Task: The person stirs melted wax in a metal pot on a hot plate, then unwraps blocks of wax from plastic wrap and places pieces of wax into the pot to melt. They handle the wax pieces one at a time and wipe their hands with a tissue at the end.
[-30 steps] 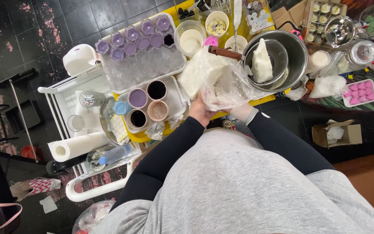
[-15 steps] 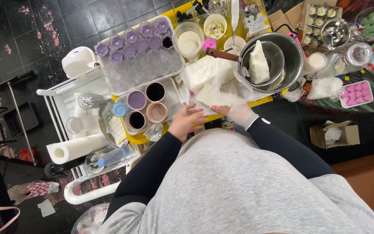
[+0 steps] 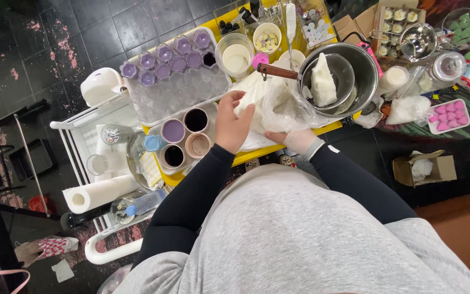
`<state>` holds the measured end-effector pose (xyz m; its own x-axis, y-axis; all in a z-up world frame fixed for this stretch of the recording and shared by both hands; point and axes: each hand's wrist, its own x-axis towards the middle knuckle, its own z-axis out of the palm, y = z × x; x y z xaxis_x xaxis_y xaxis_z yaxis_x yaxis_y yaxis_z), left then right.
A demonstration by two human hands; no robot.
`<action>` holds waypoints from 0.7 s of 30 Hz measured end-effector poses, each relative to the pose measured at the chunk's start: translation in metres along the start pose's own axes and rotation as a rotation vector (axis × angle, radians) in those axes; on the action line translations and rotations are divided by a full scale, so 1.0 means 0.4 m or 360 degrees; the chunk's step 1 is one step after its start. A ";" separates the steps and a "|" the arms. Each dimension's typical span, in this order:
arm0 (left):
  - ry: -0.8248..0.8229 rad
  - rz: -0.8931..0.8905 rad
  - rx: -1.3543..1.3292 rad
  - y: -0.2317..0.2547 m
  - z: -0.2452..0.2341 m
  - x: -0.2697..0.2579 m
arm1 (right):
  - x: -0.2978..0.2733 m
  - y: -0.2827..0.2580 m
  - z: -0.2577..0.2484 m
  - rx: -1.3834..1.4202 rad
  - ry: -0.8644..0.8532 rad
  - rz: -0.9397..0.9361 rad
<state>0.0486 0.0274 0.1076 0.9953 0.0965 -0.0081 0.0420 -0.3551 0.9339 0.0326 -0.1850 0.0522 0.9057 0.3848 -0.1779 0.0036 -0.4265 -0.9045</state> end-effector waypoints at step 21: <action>-0.0220 0.0066 -0.0075 -0.135 0.005 -0.069 | -0.029 -0.128 -0.012 -0.0808 -0.0320 0.0085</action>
<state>0.0191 0.0422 0.0566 0.9987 -0.0477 -0.0151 -0.0005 -0.3117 0.9502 0.0240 -0.1715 0.1023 0.8114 0.4795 -0.3342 0.2092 -0.7721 -0.6000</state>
